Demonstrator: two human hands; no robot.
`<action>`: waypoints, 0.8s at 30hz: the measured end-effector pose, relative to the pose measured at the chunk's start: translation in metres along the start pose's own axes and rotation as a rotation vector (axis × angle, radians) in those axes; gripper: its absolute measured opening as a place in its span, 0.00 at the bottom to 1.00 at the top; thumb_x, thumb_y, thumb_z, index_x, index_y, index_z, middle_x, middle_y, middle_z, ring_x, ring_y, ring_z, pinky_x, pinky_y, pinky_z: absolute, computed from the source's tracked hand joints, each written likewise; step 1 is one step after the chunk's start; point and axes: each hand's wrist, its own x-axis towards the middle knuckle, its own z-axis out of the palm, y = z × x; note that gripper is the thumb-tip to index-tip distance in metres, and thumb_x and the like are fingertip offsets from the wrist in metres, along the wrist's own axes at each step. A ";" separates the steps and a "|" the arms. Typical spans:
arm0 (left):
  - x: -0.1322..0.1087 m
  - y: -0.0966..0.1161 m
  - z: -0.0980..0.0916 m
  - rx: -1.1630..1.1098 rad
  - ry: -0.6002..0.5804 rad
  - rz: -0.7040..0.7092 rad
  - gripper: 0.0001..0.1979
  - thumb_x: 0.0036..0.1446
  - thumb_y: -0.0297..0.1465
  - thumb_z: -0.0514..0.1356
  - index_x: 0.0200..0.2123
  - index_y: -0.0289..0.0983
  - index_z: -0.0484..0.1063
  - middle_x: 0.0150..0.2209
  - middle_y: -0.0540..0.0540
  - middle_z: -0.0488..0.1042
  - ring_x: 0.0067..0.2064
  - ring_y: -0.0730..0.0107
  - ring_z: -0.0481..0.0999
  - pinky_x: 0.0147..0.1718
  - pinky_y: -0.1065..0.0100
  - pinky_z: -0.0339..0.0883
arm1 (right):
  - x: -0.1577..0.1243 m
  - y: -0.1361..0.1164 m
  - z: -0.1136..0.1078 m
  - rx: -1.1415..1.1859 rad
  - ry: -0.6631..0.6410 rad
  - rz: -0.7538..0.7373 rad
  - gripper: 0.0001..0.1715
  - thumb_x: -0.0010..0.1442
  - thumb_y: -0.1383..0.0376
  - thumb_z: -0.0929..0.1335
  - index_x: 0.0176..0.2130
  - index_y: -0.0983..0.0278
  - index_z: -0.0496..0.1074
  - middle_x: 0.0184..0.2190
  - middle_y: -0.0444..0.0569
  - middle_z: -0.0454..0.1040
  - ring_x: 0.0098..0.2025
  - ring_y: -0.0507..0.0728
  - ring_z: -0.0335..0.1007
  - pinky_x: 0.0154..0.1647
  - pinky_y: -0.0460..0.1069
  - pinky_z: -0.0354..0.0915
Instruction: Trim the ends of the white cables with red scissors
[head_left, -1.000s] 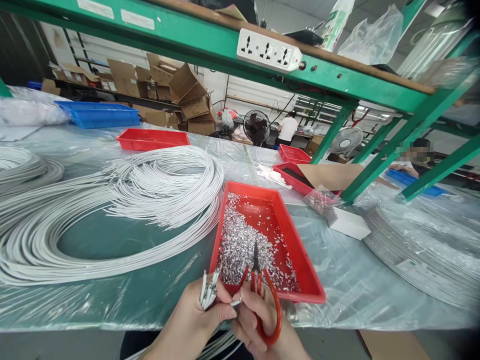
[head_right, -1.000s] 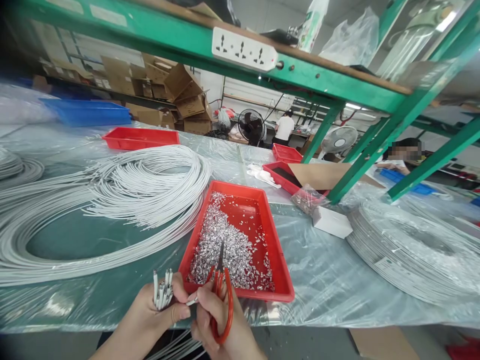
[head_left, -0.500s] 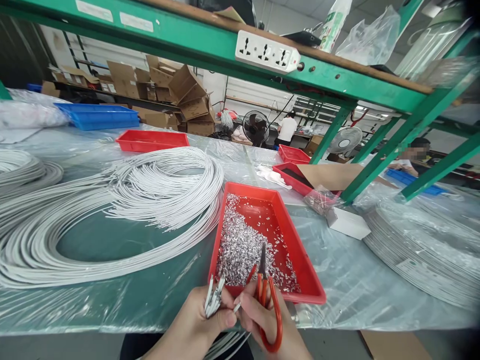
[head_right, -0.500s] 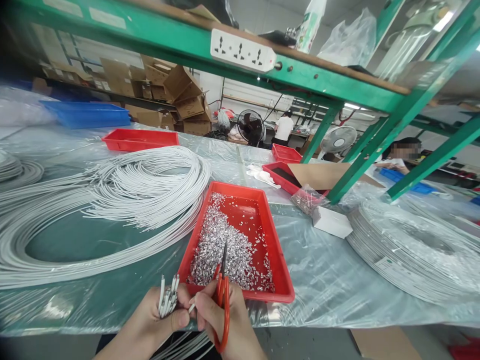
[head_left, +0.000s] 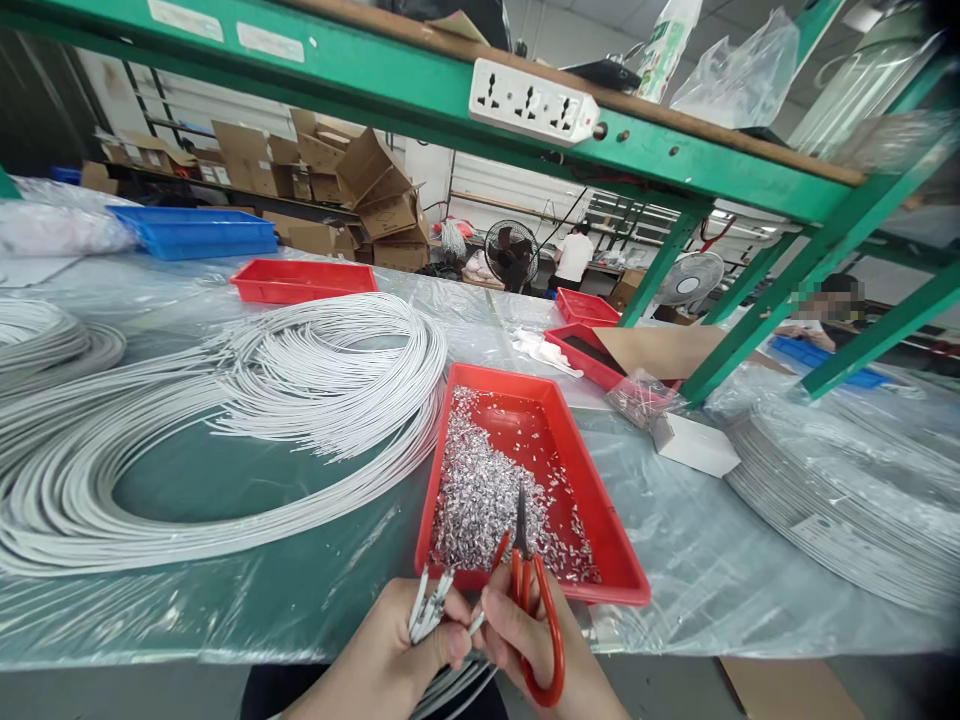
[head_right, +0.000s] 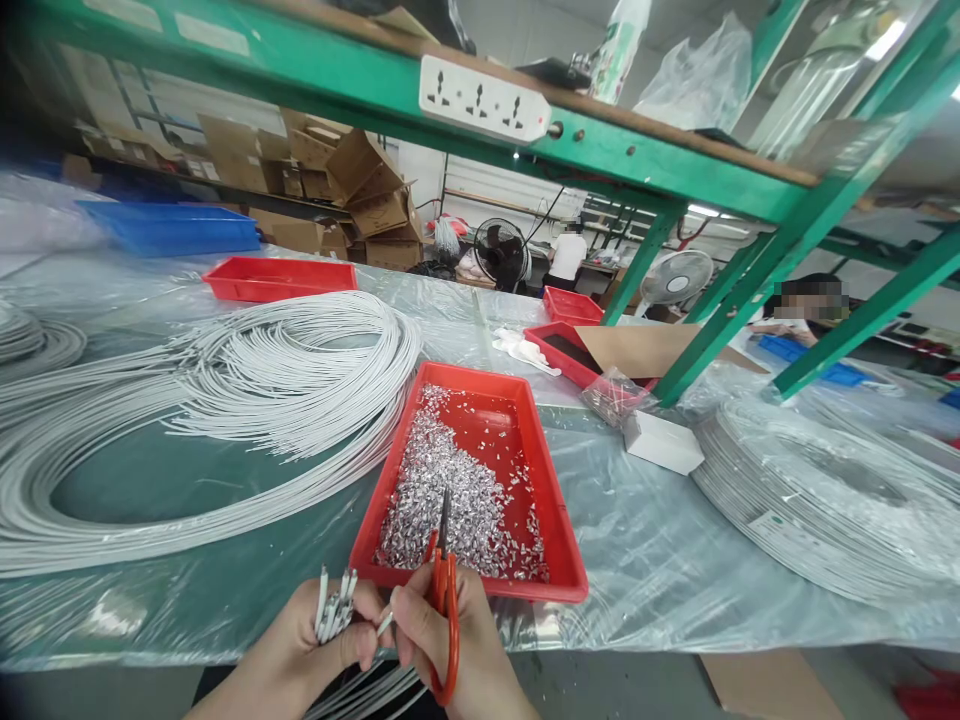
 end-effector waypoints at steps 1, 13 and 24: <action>0.000 0.001 0.001 -0.009 -0.014 0.003 0.18 0.49 0.43 0.61 0.20 0.34 0.71 0.21 0.45 0.74 0.25 0.68 0.71 0.25 0.71 0.61 | 0.000 0.001 0.000 0.033 -0.034 0.036 0.21 0.46 0.56 0.73 0.17 0.66 0.65 0.10 0.38 0.62 0.15 0.46 0.56 0.16 0.43 0.46; 0.000 0.010 0.002 0.033 0.028 -0.001 0.13 0.53 0.38 0.60 0.24 0.34 0.72 0.23 0.46 0.75 0.27 0.66 0.72 0.29 0.69 0.63 | -0.010 -0.010 0.002 -0.234 0.098 -0.107 0.19 0.46 0.53 0.73 0.26 0.67 0.71 0.13 0.39 0.64 0.14 0.44 0.48 0.15 0.43 0.41; -0.002 -0.005 -0.002 0.182 0.038 0.077 0.17 0.51 0.42 0.60 0.22 0.34 0.73 0.21 0.48 0.70 0.22 0.72 0.65 0.22 0.72 0.56 | 0.000 -0.002 -0.004 0.023 -0.055 0.107 0.23 0.46 0.52 0.72 0.17 0.64 0.63 0.06 0.34 0.57 0.09 0.43 0.42 0.12 0.43 0.42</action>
